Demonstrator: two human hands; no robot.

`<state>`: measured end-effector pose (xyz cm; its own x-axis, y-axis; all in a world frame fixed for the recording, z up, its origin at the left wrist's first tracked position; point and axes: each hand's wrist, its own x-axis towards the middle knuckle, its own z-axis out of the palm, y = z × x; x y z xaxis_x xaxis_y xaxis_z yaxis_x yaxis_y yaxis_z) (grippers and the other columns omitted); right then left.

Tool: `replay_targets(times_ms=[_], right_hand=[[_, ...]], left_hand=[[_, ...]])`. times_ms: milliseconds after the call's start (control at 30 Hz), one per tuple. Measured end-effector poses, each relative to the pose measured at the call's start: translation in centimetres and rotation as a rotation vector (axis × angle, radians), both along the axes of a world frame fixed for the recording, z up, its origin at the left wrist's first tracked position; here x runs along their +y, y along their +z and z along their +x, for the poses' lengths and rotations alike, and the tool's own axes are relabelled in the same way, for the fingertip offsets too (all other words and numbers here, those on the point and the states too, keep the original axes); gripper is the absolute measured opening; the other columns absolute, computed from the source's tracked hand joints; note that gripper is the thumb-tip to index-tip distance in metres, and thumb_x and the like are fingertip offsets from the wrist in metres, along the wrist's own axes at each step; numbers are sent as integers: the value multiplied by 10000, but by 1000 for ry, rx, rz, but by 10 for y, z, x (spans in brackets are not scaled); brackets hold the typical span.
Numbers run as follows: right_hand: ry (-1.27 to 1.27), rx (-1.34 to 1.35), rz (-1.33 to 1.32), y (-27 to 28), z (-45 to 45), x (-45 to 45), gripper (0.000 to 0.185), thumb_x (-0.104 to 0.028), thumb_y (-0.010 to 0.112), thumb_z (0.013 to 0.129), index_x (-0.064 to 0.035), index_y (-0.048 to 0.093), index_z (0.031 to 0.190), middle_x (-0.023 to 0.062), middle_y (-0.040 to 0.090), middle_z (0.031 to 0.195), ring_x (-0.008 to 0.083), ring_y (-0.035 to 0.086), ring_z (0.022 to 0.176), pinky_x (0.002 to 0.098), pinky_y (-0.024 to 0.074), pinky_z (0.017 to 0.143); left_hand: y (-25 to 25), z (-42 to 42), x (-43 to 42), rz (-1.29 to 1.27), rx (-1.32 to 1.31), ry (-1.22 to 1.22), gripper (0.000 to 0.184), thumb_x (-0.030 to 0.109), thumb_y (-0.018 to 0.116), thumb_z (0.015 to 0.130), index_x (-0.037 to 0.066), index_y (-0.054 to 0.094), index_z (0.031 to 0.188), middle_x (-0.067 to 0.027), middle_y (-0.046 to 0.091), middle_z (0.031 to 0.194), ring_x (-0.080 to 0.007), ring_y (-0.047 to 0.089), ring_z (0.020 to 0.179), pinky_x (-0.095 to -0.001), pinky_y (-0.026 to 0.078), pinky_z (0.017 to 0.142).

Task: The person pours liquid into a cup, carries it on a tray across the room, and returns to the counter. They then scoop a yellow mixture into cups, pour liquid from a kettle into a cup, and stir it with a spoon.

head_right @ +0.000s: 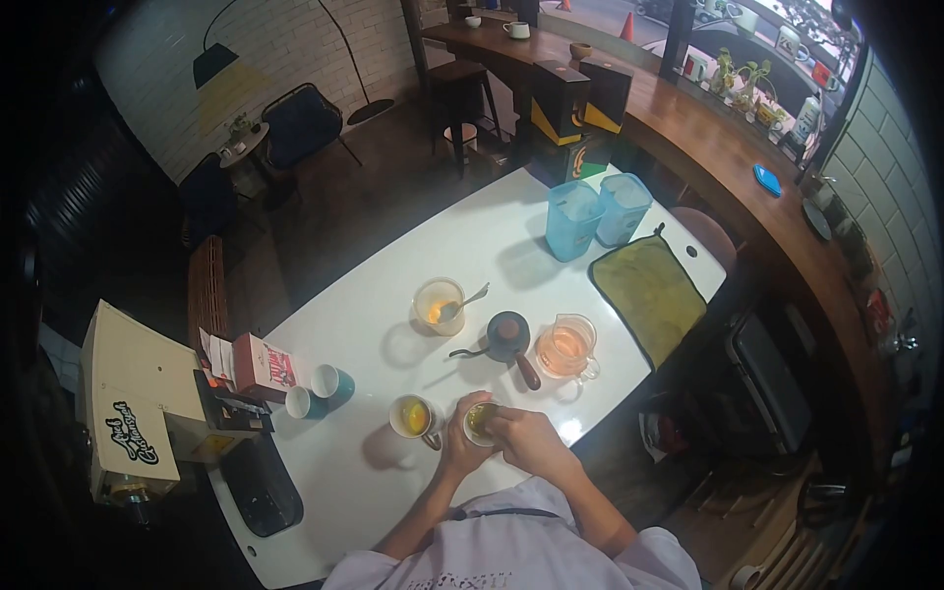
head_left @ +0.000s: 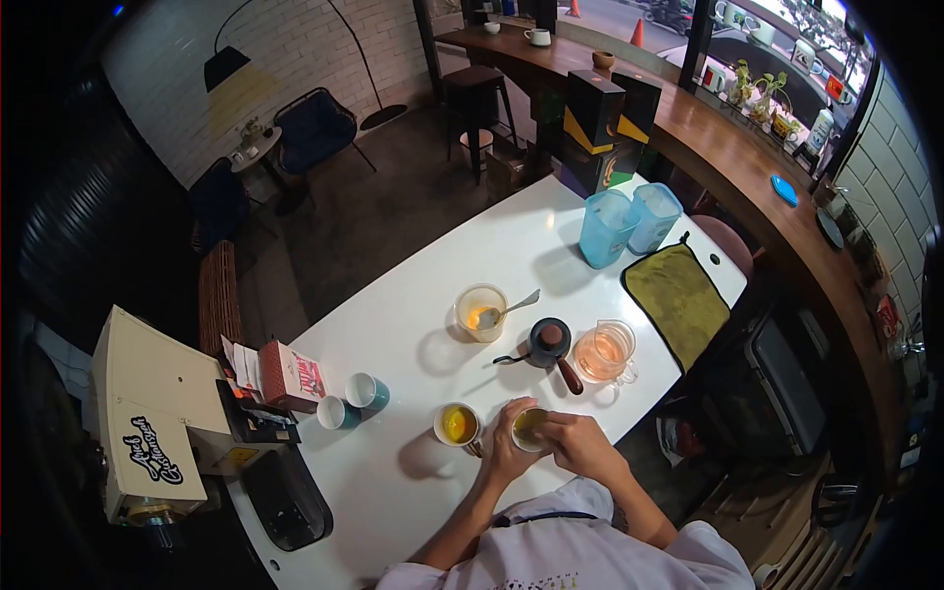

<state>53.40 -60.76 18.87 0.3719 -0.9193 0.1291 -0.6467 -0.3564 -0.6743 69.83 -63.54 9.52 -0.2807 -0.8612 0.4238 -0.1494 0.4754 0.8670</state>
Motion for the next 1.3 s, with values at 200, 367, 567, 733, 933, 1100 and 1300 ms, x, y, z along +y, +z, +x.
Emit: replay_targets(times_ms=[200, 367, 567, 733, 933, 1100, 1300], right_hand=[[-63, -103, -70, -1, 8, -5, 317, -45, 700, 691, -36, 680, 1006, 129, 638, 897, 339, 666, 804, 435, 549, 704], [-144, 32, -67, 9, 5, -6, 360, -54, 714, 680, -50, 680, 1038, 113, 612, 862, 325, 660, 768, 420, 548, 683], [-120, 76, 5, 11, -3, -3, 307, -44, 693, 702, -38, 676, 1009, 113, 622, 860, 328, 660, 777, 429, 541, 677], [-27, -6, -13, -8, 0, -3, 260, -35, 666, 740, -32, 677, 1000, 122, 637, 866, 343, 657, 780, 440, 539, 685], [-93, -97, -58, 6, 9, -6, 277, -55, 684, 724, -38, 676, 1000, 118, 625, 870, 336, 653, 772, 436, 538, 679], [-178, 9, -92, 16, 5, -5, 266, 26, 636, 700, -22, 673, 959, 128, 574, 795, 339, 631, 719, 416, 532, 648], [-47, 4, -17, 0, -2, -3, 246, -11, 668, 705, -23, 670, 951, 121, 624, 857, 334, 658, 785, 432, 540, 680]], left_hand=[[0, 1, 0, 14, -16, -7, 839, 122, 933, 569, 59, 511, 1291, -150, 616, 1234, -360, 606, 1142, -451, 478, 1017], [3, 1, 2, 32, -6, -4, 821, 122, 927, 587, 56, 510, 1292, -155, 614, 1227, -356, 609, 1134, -446, 485, 1006], [-2, 1, 2, 56, -8, 0, 823, 123, 929, 589, 52, 511, 1294, -162, 612, 1223, -359, 608, 1135, -450, 493, 994], [-2, 1, 3, 73, -5, -2, 839, 124, 934, 579, 52, 508, 1299, -166, 611, 1236, -367, 601, 1147, -451, 489, 998], [-1, 0, 1, 15, -5, 9, 836, 120, 931, 577, 57, 510, 1297, -157, 621, 1225, -363, 609, 1137, -447, 491, 998], [2, 1, 1, 23, -20, 12, 832, 114, 930, 580, 63, 511, 1297, -155, 623, 1215, -354, 616, 1125, -441, 496, 991], [-3, 1, 2, 73, 21, 3, 839, 129, 936, 576, 63, 509, 1295, -154, 619, 1222, -358, 609, 1136, -448, 498, 986]])
